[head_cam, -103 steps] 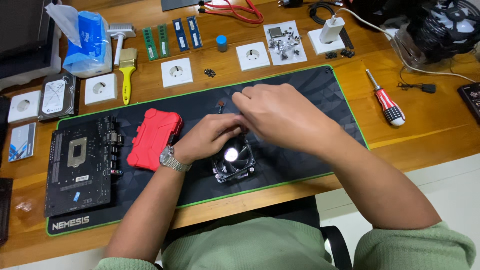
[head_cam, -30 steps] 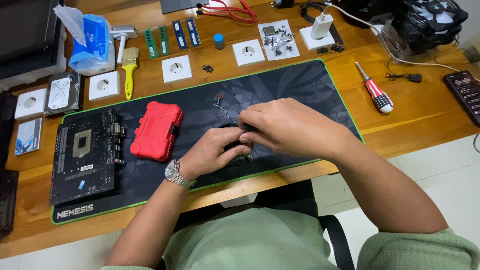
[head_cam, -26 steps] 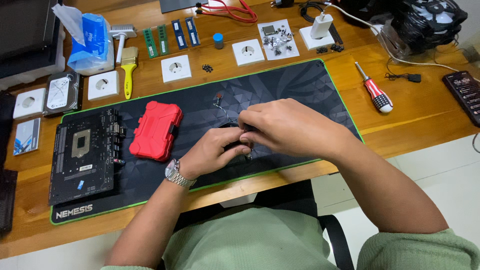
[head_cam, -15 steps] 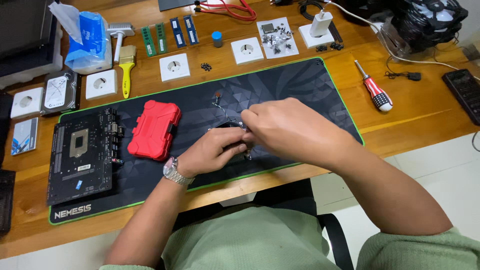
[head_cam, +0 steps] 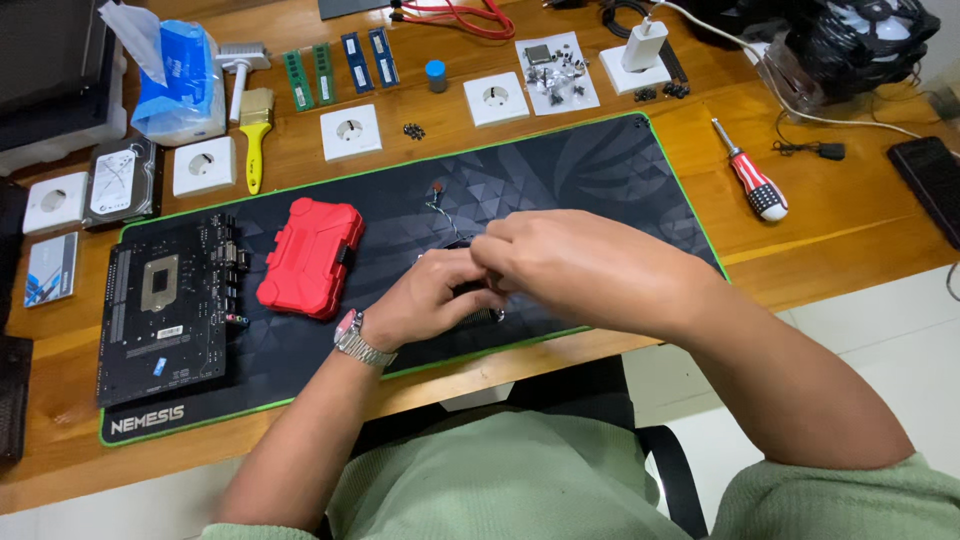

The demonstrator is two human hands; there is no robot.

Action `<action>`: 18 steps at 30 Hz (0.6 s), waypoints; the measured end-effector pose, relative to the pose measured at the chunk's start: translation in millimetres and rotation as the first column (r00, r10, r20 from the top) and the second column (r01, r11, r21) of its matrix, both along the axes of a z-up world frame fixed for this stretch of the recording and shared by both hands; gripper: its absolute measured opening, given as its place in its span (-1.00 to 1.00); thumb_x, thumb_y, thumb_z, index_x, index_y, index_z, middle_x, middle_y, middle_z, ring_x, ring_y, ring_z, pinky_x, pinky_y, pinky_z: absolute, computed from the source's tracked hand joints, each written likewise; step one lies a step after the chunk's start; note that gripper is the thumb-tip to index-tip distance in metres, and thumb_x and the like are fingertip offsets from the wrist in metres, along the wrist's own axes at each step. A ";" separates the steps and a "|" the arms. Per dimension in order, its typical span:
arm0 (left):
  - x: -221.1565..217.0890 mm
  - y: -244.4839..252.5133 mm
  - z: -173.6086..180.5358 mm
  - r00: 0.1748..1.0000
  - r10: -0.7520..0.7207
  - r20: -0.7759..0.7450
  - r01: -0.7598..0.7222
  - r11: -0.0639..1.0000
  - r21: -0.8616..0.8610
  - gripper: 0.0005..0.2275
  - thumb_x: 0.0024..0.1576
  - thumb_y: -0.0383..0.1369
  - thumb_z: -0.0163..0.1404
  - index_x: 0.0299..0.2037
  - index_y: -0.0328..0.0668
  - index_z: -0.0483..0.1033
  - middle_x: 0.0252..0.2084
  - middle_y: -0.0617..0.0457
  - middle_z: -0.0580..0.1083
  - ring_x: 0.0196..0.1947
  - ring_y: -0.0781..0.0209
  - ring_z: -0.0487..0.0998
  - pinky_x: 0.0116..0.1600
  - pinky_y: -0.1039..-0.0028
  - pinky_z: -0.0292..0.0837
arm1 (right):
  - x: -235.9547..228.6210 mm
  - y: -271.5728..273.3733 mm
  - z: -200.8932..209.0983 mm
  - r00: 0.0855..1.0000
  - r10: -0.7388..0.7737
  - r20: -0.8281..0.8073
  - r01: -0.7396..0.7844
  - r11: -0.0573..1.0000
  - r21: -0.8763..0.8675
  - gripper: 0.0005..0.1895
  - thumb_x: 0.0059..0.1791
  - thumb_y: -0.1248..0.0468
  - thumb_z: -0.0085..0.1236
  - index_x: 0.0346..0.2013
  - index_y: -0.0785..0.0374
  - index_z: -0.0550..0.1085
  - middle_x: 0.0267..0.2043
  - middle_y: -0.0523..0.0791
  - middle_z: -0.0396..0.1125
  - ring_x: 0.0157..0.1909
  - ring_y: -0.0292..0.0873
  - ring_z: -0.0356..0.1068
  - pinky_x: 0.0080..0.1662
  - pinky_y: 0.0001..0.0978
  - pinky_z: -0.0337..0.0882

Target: The person assembles a CPU cooler by attaching a fan to a heatsink using a screwdriver. They tighten screws at multiple points on the heatsink to secure the fan in place.

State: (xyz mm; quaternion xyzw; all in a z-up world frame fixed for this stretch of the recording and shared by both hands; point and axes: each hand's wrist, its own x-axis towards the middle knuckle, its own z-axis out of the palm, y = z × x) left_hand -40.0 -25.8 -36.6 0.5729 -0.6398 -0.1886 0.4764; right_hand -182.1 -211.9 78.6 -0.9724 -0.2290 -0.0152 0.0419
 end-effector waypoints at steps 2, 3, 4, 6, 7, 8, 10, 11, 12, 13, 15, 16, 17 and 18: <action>-1.4 -0.2 3.8 1.000 0.001 0.010 -0.001 1.000 0.024 -0.95 0.36 -0.43 0.10 -0.12 -0.22 0.59 -0.29 -0.12 0.57 -0.25 -0.27 0.67 -0.16 0.02 0.63 | -0.4 0.5 -6.7 0.995 -0.019 0.096 0.029 0.993 -0.113 -0.90 0.12 0.23 0.16 -0.23 0.12 0.42 -0.35 -0.20 0.32 -0.24 -0.03 0.49 -0.29 -0.26 0.53; -1.5 -0.9 6.3 1.000 0.003 0.023 -0.004 0.999 0.046 -0.94 0.37 -0.43 0.08 -0.13 -0.23 0.57 -0.30 -0.16 0.57 -0.27 -0.30 0.67 -0.18 0.03 0.62 | -0.3 0.3 -9.4 0.981 -0.024 0.195 0.068 0.973 -0.222 -0.85 0.10 0.19 0.19 -0.26 0.10 0.40 -0.40 -0.24 0.26 -0.32 -0.11 0.46 -0.35 -0.32 0.50; -2.5 -0.6 6.0 1.000 0.000 0.021 -0.001 0.999 0.046 -0.94 0.37 -0.43 0.08 -0.13 -0.23 0.57 -0.30 -0.16 0.57 -0.27 -0.30 0.67 -0.18 0.03 0.62 | 3.0 -0.1 -10.0 0.981 -0.026 0.193 0.070 0.973 -0.222 -0.85 0.10 0.19 0.19 -0.26 0.10 0.40 -0.40 -0.24 0.26 -0.32 -0.11 0.46 -0.35 -0.32 0.50; -4.1 0.1 5.5 0.998 -0.005 -0.060 0.007 0.999 0.034 -0.91 0.33 -0.45 0.14 -0.01 -0.08 0.64 -0.21 0.01 0.64 -0.18 -0.02 0.73 -0.06 0.14 0.67 | 9.9 -1.0 -10.9 0.971 -0.099 0.219 0.137 0.977 -0.165 -0.75 0.15 0.05 0.09 -0.34 0.08 0.45 -0.54 -0.23 0.32 -0.45 -0.10 0.48 -0.41 -0.26 0.50; -6.9 -0.4 6.6 0.998 -0.006 -0.060 0.008 0.999 0.034 -0.91 0.33 -0.45 0.14 -0.01 -0.08 0.64 -0.21 0.01 0.64 -0.18 -0.02 0.73 -0.06 0.14 0.67 | 14.0 -2.6 -23.2 0.970 -0.100 0.219 0.138 0.977 -0.165 -0.75 0.15 0.05 0.09 -0.34 0.08 0.45 -0.54 -0.23 0.32 -0.45 -0.10 0.48 -0.41 -0.26 0.50; -9.5 -0.2 7.9 0.996 0.006 -0.083 -0.006 1.000 0.009 -0.89 0.34 -0.46 0.14 0.00 -0.04 0.65 -0.22 0.01 0.64 -0.19 -0.06 0.73 -0.08 0.12 0.66 | 18.7 -3.8 -35.4 0.964 -0.126 0.235 0.165 0.974 -0.157 -0.64 0.14 -0.08 0.08 -0.40 0.05 0.46 -0.59 -0.22 0.31 -0.48 -0.08 0.48 -0.43 -0.21 0.48; -10.9 0.4 9.5 0.994 0.020 -0.106 -0.022 1.000 -0.016 -0.87 0.35 -0.47 0.13 0.01 0.01 0.67 -0.23 0.00 0.63 -0.20 -0.10 0.72 -0.11 0.10 0.65 | 21.3 -2.3 -41.4 0.956 -0.150 0.251 0.191 0.970 -0.148 -0.54 0.13 -0.21 0.07 -0.46 0.02 0.47 -0.64 -0.21 0.31 -0.51 -0.06 0.48 -0.45 -0.16 0.45; -9.8 0.7 9.8 0.998 0.015 -0.065 -0.016 1.000 -0.012 -0.92 0.37 -0.45 0.10 -0.03 -0.04 0.64 -0.27 -0.04 0.61 -0.23 -0.19 0.70 -0.14 0.03 0.66 | 19.0 0.2 -35.3 0.959 -0.139 0.247 0.172 0.978 -0.118 -0.56 0.13 -0.20 0.11 -0.40 0.03 0.52 -0.59 -0.18 0.38 -0.45 -0.06 0.52 -0.40 -0.17 0.48; -9.1 1.2 9.9 1.000 0.008 -0.025 -0.008 1.000 -0.007 -0.95 0.39 -0.44 0.07 -0.08 -0.09 0.61 -0.31 -0.09 0.59 -0.27 -0.28 0.68 -0.16 -0.05 0.66 | 16.1 2.9 -29.6 0.962 -0.130 0.242 0.154 0.984 -0.085 -0.57 0.14 -0.19 0.15 -0.35 0.04 0.57 -0.53 -0.15 0.45 -0.39 -0.05 0.55 -0.34 -0.18 0.51; -1.2 0.8 -4.2 1.000 0.008 -0.025 -0.008 1.000 -0.005 -0.95 0.39 -0.44 0.07 -0.08 -0.09 0.61 -0.31 -0.09 0.59 -0.27 -0.28 0.68 -0.16 -0.05 0.66 | 14.5 4.6 -13.7 0.962 -0.130 0.242 0.154 0.984 -0.084 -0.57 0.14 -0.19 0.15 -0.35 0.04 0.57 -0.53 -0.15 0.45 -0.39 -0.05 0.55 -0.34 -0.18 0.51; 14.8 -1.1 -32.3 0.999 0.034 -0.022 -0.034 0.999 0.029 -0.92 0.36 -0.40 0.13 -0.15 -0.21 0.58 -0.31 -0.07 0.61 -0.28 -0.18 0.69 -0.18 0.06 0.65 | 11.2 6.9 18.5 0.982 -0.100 -0.161 0.111 0.992 0.066 -0.65 0.11 -0.03 0.24 -0.02 0.13 0.46 -0.17 -0.05 0.50 -0.06 0.12 0.57 -0.17 0.09 0.62; 8.8 -1.6 -19.6 0.999 0.035 -0.022 -0.035 0.999 0.028 -0.92 0.36 -0.40 0.13 -0.15 -0.21 0.58 -0.31 -0.07 0.61 -0.28 -0.18 0.69 -0.18 0.06 0.65 | 9.1 4.9 15.8 0.982 -0.099 -0.160 0.110 0.992 0.065 -0.65 0.11 -0.03 0.24 -0.02 0.13 0.46 -0.17 -0.05 0.50 -0.06 0.12 0.57 -0.17 0.09 0.62; 2.7 -1.9 -6.8 0.999 0.014 -0.040 -0.013 1.000 0.025 -0.94 0.36 -0.41 0.13 -0.15 -0.21 0.59 -0.31 -0.09 0.61 -0.28 -0.18 0.69 -0.19 0.04 0.65 | 6.9 3.1 13.1 0.991 -0.058 -0.121 0.067 0.995 0.071 -0.78 0.11 0.12 0.21 -0.09 0.19 0.47 -0.21 -0.03 0.48 -0.10 0.16 0.57 -0.19 0.04 0.61; -3.1 -2.5 5.9 0.998 -0.009 -0.058 0.010 1.000 0.023 -0.95 0.35 -0.43 0.13 -0.16 -0.20 0.60 -0.31 -0.10 0.61 -0.29 -0.18 0.69 -0.21 0.02 0.64 | 4.7 1.0 10.3 0.997 -0.019 -0.081 0.025 0.997 0.075 -0.91 0.11 0.28 0.17 -0.15 0.24 0.48 -0.24 -0.01 0.47 -0.14 0.20 0.57 -0.21 -0.01 0.60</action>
